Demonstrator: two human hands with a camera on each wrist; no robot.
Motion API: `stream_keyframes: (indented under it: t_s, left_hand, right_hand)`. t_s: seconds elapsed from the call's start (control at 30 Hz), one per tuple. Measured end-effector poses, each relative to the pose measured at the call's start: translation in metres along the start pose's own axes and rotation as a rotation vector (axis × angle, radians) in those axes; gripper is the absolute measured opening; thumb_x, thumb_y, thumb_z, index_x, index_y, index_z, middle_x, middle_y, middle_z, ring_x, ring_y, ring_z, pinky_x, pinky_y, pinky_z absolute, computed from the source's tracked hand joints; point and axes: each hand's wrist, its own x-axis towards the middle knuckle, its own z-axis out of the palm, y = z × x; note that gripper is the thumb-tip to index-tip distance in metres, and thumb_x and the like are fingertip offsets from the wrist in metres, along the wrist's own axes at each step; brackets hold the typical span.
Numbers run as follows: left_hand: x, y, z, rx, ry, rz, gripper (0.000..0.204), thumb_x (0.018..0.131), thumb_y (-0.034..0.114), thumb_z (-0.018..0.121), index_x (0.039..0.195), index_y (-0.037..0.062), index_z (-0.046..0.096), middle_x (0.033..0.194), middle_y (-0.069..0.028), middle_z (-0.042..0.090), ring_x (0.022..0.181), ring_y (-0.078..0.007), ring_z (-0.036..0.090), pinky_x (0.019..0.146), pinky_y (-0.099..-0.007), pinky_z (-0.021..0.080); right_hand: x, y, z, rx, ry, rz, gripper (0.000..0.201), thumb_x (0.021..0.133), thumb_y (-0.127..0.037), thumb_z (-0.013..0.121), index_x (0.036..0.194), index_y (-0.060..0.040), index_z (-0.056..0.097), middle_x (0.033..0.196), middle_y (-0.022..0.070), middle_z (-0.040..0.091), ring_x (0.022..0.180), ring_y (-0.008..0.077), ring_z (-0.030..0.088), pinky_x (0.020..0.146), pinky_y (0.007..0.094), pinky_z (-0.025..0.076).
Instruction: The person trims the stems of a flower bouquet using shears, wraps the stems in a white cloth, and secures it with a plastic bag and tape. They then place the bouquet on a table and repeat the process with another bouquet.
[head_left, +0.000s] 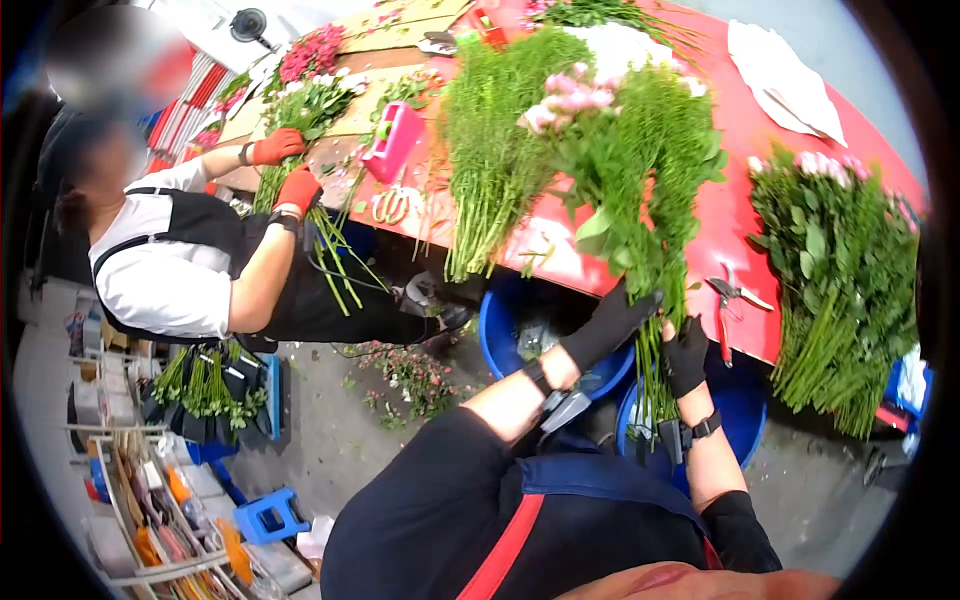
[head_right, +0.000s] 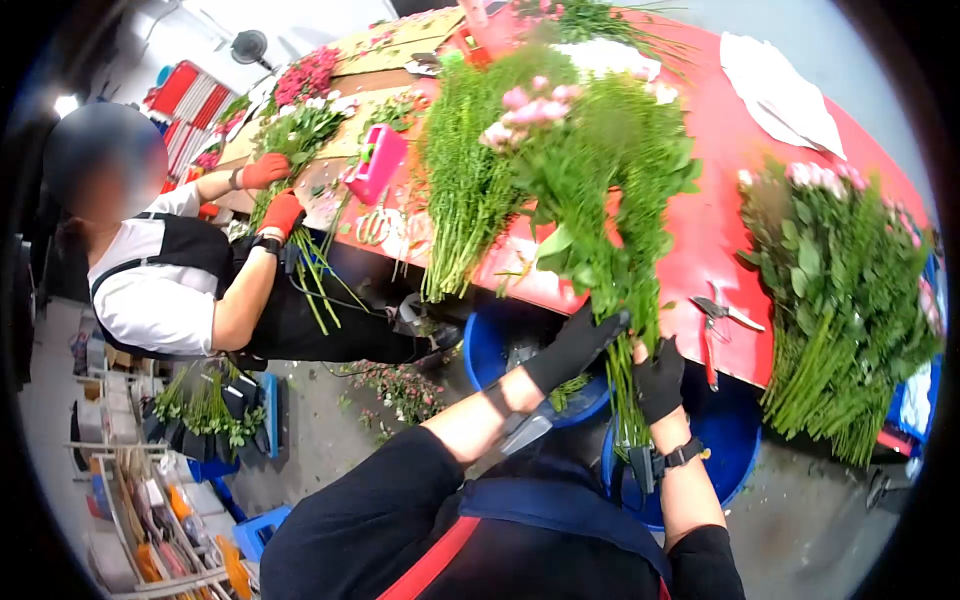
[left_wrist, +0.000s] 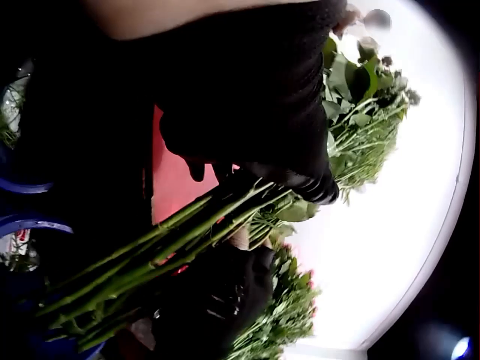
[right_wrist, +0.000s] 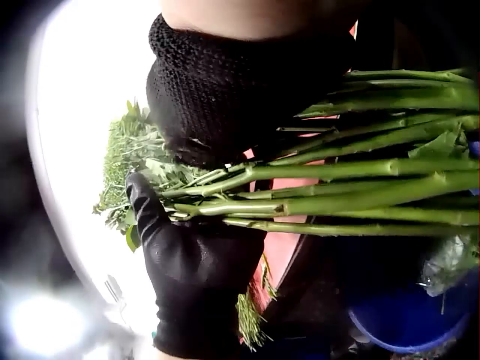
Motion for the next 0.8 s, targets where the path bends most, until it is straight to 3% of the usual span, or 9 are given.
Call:
stream_keyframes:
  t_s: [0.13,0.3,0.43,0.47,0.53,0.67,0.73,0.77,0.8]
  left_hand:
    - [-0.056,0.012,0.012,0.136,-0.238,-0.019,0.044,0.092,0.026,0.060,0.128,0.0021,0.050,0.121,-0.0061,0.058,0.109,-0.0145,0.052,0.097,-0.0321,0.041]
    - [-0.114,-0.006,0.028,0.236,-0.331,-0.140,0.061,0.081,0.032,0.072,0.131,0.0037,0.051,0.120,-0.0080,0.060,0.110,-0.0195,0.054,0.097,-0.0358,0.042]
    - [-0.129,0.023,0.026,0.366,-0.353,0.149,0.061,0.079,0.036,0.074,0.128,0.0048,0.055,0.125,-0.0098,0.060,0.113,-0.0214,0.056,0.099,-0.0344,0.041]
    - [-0.132,0.075,0.025,0.434,-0.444,-0.356,0.054,0.083,0.030,0.071,0.129,0.0049,0.054,0.125,-0.0096,0.060,0.113,-0.0214,0.056,0.101,-0.0332,0.040]
    - [-0.139,0.047,0.019,-0.390,-0.410,-0.460,0.047,0.088,0.019,0.064,0.131,0.0044,0.052,0.124,-0.0095,0.060,0.113,-0.0207,0.056,0.102,-0.0327,0.041]
    - [-0.131,-0.035,0.009,-0.666,-0.299,-0.419,0.043,0.087,0.005,0.061,0.129,0.0018,0.051,0.123,-0.0093,0.059,0.113,-0.0199,0.057,0.100,-0.0361,0.044]
    - [-0.141,-0.025,0.006,-0.542,-0.229,-0.271,0.041,0.086,0.009,0.063,0.126,0.0038,0.053,0.119,-0.0070,0.061,0.109,-0.0177,0.058,0.096,-0.0357,0.047]
    - [-0.146,-0.020,0.001,-0.506,-0.204,-0.259,0.042,0.086,0.011,0.065,0.126,0.0045,0.053,0.117,-0.0065,0.061,0.108,-0.0170,0.058,0.094,-0.0354,0.048]
    - [-0.150,-0.016,-0.004,-0.469,-0.178,-0.249,0.044,0.085,0.013,0.066,0.126,0.0052,0.053,0.115,-0.0059,0.061,0.106,-0.0163,0.058,0.093,-0.0352,0.048]
  right_hand:
    - [-0.056,-0.030,-0.024,0.321,-0.082,0.114,0.050,0.081,-0.020,0.069,0.121,0.0012,0.049,0.102,0.0117,0.061,0.093,0.0205,0.059,0.084,0.0329,0.047]
    - [-0.112,-0.058,-0.048,0.090,-0.193,0.028,0.063,0.065,-0.015,0.078,0.119,-0.0004,0.049,0.106,0.0132,0.061,0.097,0.0237,0.061,0.086,0.0353,0.048]
    - [-0.151,-0.054,-0.061,0.153,-0.163,0.022,0.059,0.064,-0.010,0.073,0.118,-0.0011,0.049,0.102,0.0133,0.061,0.091,0.0253,0.061,0.081,0.0356,0.048]
    - [-0.149,-0.064,-0.065,0.170,-0.184,0.019,0.059,0.064,-0.010,0.073,0.118,-0.0010,0.049,0.102,0.0133,0.061,0.090,0.0252,0.062,0.080,0.0355,0.049]
    - [-0.150,-0.070,-0.066,0.003,-0.205,-0.151,0.057,0.064,-0.012,0.074,0.116,-0.0010,0.051,0.101,0.0136,0.061,0.089,0.0258,0.062,0.079,0.0360,0.049]
    - [-0.139,-0.064,-0.065,0.010,-0.430,-0.067,0.053,0.065,-0.021,0.078,0.110,-0.0020,0.057,0.092,0.0138,0.063,0.090,0.0294,0.061,0.079,0.0382,0.048]
    - [-0.120,-0.019,-0.074,-0.158,-0.683,-0.266,0.062,0.060,-0.035,0.083,0.109,-0.0034,0.060,0.097,0.0171,0.061,0.090,0.0361,0.058,0.081,0.0435,0.046]
    - [-0.101,-0.003,-0.076,-0.125,-0.826,-0.125,0.059,0.060,-0.036,0.083,0.105,-0.0029,0.062,0.099,0.0169,0.061,0.093,0.0350,0.058,0.083,0.0421,0.046]
    - [-0.089,0.012,-0.078,0.044,-0.645,0.018,0.060,0.061,-0.036,0.083,0.105,-0.0019,0.062,0.102,0.0169,0.062,0.096,0.0348,0.059,0.086,0.0414,0.046]
